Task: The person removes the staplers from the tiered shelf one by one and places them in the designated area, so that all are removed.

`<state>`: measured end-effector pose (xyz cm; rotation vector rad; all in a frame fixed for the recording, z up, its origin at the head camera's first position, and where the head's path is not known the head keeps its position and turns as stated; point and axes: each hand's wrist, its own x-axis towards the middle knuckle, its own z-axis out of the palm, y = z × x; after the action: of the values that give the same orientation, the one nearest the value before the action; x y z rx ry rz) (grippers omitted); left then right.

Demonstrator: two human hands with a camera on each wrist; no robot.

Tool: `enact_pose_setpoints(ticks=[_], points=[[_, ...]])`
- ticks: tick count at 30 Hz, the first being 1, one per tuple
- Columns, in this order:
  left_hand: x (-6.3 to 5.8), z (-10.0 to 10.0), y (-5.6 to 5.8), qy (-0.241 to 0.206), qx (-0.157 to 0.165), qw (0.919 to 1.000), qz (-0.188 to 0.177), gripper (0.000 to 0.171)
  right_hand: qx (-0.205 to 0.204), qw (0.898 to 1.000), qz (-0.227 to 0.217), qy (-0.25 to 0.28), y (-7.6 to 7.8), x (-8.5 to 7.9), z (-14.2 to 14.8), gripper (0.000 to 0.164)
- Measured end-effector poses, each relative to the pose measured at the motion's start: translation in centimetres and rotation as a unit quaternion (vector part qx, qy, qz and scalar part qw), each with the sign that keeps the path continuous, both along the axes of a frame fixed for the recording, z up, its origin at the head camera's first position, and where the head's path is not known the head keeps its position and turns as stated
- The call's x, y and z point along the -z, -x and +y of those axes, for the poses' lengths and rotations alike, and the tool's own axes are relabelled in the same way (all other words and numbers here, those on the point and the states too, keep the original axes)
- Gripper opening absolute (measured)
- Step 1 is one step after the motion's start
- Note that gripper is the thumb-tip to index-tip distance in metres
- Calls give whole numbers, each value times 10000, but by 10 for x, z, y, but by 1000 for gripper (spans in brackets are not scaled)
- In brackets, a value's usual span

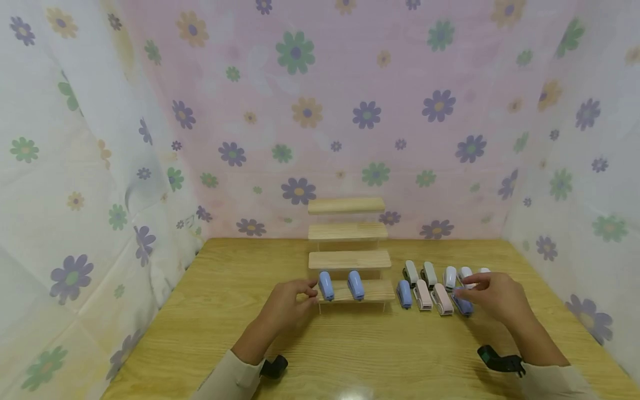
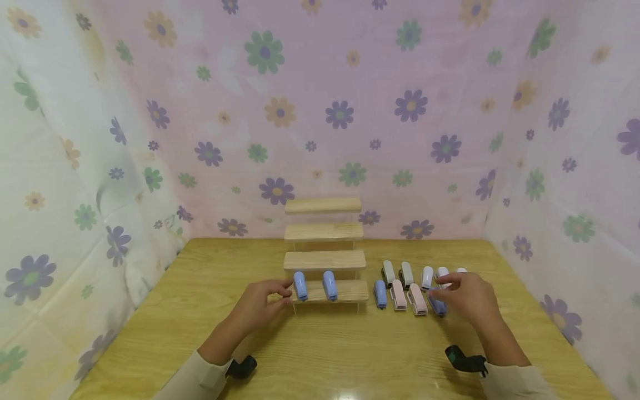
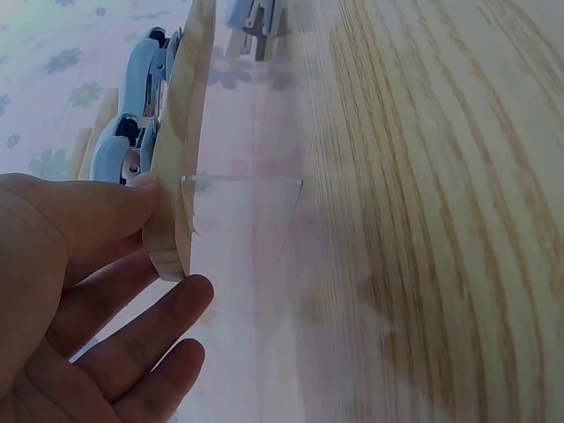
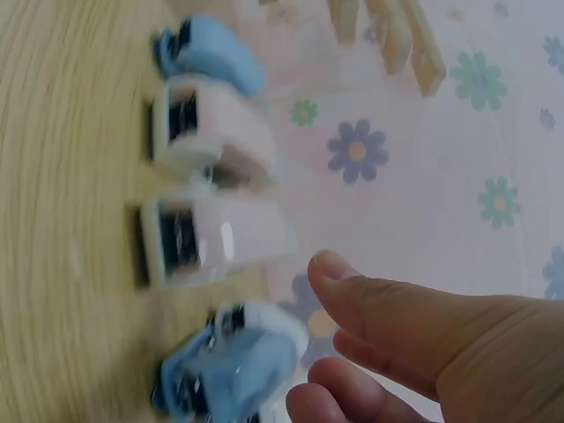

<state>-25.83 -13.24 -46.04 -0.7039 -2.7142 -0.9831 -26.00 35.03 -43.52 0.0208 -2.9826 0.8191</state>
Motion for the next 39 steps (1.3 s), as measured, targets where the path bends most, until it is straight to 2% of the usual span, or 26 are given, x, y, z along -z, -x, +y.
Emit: enact_pose_setpoints(ticks=[7, 15, 27, 39], points=[[1, -1, -2, -79, -13, 9999, -69, 14, -52, 9994, 311, 166, -1, -9, -27, 59], [-1, -2, -1, -71, 37, 10000, 23, 13, -201, 9981, 521, 270, 8, -19, -58, 57], [2, -2, -1, -65, 23, 9999, -116, 13, -355, 9957, 435, 742, 19, -29, -114, 48], [1, -2, -1, -106, 63, 9998, -165, 13, -538, 9925, 510, 973, 24, -31, -146, 44]])
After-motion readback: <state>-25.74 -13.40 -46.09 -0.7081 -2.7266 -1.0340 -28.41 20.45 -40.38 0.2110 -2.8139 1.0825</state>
